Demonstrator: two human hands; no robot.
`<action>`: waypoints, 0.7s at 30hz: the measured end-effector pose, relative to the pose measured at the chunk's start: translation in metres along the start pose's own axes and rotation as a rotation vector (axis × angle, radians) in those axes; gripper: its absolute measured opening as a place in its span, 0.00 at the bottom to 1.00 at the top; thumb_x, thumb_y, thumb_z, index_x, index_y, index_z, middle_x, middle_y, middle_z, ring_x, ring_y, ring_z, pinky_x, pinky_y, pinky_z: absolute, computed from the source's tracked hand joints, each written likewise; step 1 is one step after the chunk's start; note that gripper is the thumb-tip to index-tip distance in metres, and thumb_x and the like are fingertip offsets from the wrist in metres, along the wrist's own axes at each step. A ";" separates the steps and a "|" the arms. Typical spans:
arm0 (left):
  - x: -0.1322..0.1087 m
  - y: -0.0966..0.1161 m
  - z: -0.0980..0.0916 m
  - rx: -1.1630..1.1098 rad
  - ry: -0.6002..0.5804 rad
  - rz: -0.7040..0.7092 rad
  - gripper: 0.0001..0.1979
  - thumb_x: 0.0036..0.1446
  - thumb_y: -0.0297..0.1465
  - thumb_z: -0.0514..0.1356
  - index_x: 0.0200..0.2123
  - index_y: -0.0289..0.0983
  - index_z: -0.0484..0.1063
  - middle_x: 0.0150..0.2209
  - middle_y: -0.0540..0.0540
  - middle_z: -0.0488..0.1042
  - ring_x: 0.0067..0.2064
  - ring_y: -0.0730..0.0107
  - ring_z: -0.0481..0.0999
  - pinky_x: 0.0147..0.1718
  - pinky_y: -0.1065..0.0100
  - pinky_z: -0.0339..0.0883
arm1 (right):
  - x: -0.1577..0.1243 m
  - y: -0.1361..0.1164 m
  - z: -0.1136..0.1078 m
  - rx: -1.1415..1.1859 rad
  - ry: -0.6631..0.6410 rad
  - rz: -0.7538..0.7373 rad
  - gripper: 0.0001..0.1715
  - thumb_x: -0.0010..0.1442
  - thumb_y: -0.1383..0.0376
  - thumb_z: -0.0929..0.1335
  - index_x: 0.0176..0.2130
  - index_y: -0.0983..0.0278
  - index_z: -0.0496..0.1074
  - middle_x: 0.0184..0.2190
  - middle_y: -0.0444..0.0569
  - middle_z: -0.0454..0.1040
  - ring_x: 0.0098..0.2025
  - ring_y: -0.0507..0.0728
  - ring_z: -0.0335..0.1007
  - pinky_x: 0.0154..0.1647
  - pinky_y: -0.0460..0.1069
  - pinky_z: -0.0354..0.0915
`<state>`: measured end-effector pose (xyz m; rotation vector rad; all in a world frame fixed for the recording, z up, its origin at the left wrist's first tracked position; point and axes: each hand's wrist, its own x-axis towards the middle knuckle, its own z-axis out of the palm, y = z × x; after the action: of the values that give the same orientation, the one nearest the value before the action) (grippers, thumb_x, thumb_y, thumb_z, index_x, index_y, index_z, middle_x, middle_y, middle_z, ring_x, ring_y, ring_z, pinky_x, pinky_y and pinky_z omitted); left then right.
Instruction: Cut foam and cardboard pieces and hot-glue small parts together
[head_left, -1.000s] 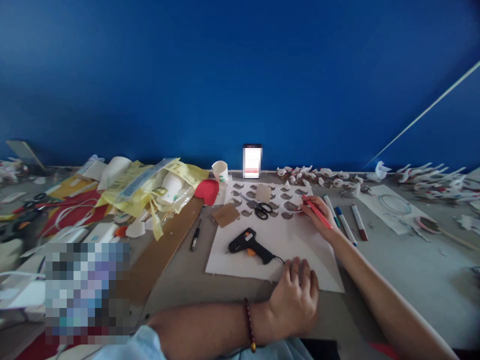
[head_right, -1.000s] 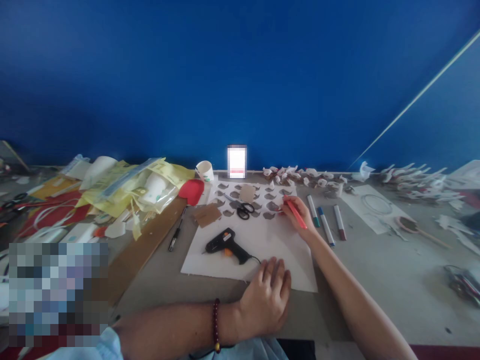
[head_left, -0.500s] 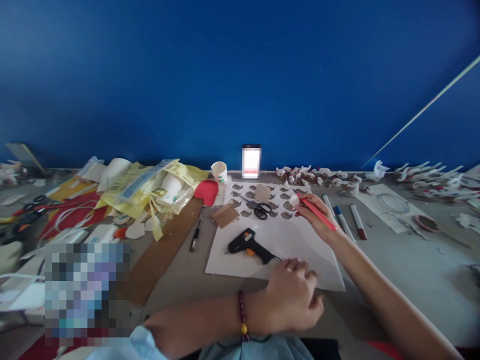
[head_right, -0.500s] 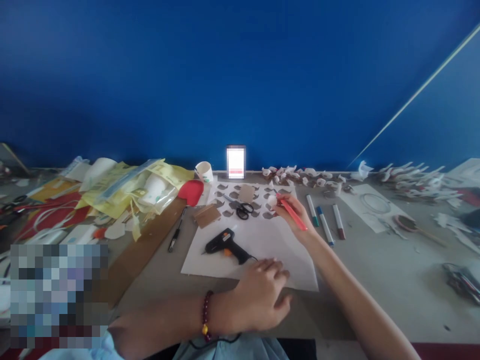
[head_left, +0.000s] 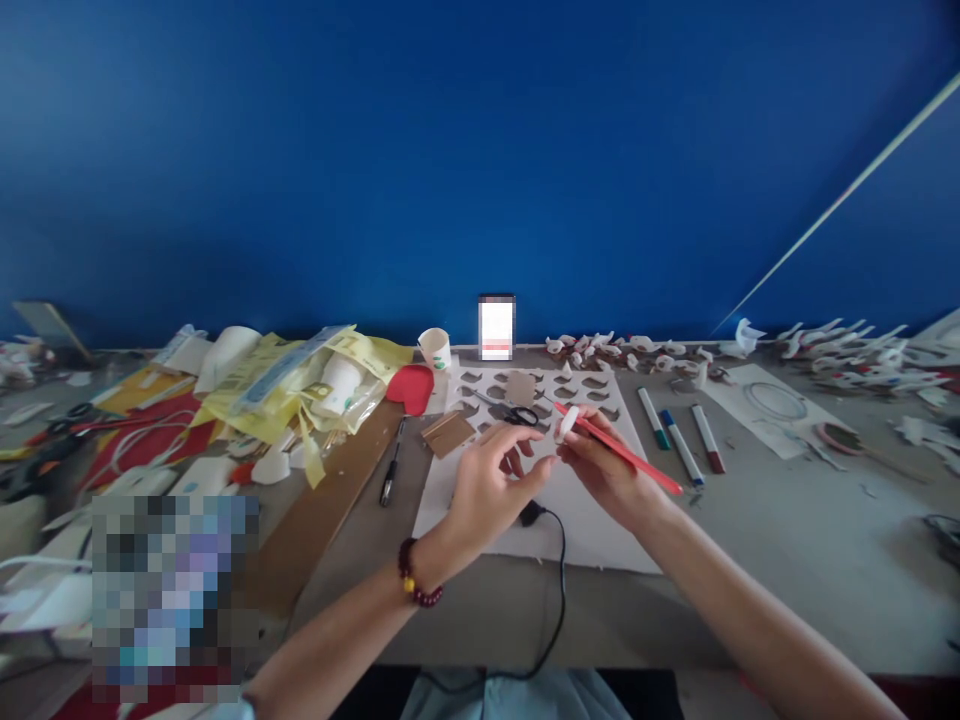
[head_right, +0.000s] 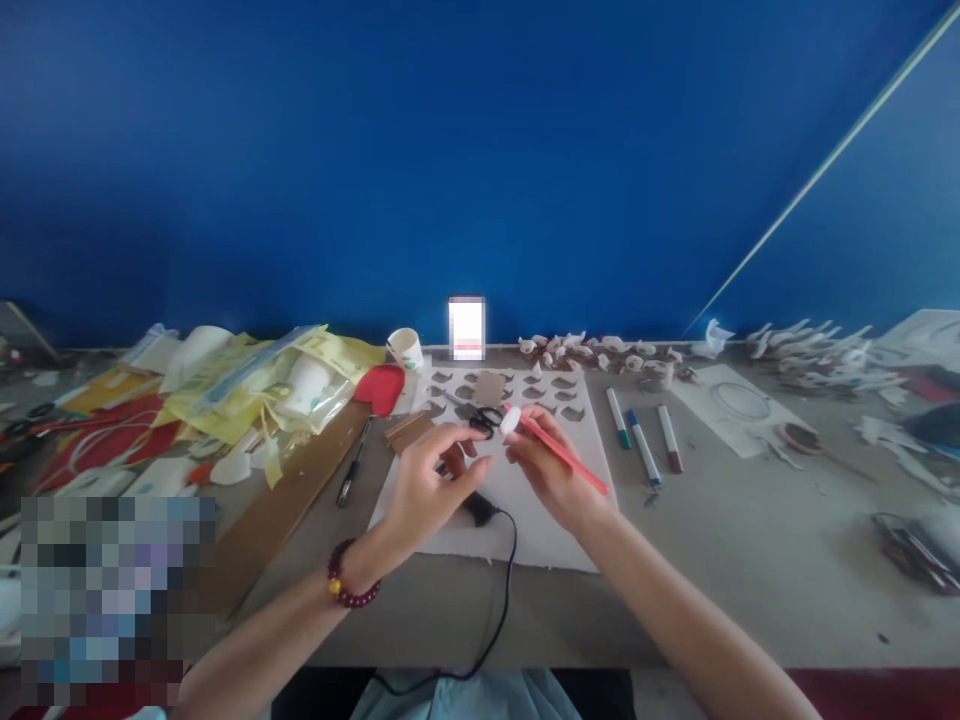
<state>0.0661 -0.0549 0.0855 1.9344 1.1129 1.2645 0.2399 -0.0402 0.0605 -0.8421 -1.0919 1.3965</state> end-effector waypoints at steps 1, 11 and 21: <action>-0.002 -0.001 0.001 0.009 0.017 0.016 0.10 0.56 0.34 0.61 0.41 0.37 0.73 0.35 0.47 0.75 0.27 0.76 0.71 0.28 0.72 0.68 | -0.001 0.002 0.004 0.016 -0.009 -0.002 0.13 0.54 0.62 0.71 0.36 0.57 0.63 0.33 0.43 0.68 0.33 0.53 0.68 0.34 0.48 0.68; -0.012 -0.011 0.004 0.096 0.103 0.163 0.03 0.59 0.28 0.59 0.33 0.36 0.72 0.32 0.48 0.74 0.32 0.74 0.72 0.31 0.73 0.67 | -0.010 0.018 0.014 -0.056 -0.074 -0.103 0.11 0.57 0.62 0.70 0.40 0.55 0.65 0.34 0.42 0.70 0.36 0.53 0.69 0.41 0.50 0.69; -0.017 -0.026 0.001 0.162 0.144 0.264 0.05 0.57 0.23 0.58 0.36 0.37 0.72 0.32 0.46 0.74 0.33 0.72 0.73 0.32 0.70 0.68 | -0.012 0.031 -0.002 -0.357 -0.015 -0.377 0.17 0.58 0.65 0.70 0.47 0.56 0.67 0.42 0.48 0.72 0.40 0.55 0.71 0.40 0.50 0.70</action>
<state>0.0550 -0.0567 0.0566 2.1969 1.0852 1.5148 0.2331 -0.0504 0.0292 -0.8230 -1.4531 0.9091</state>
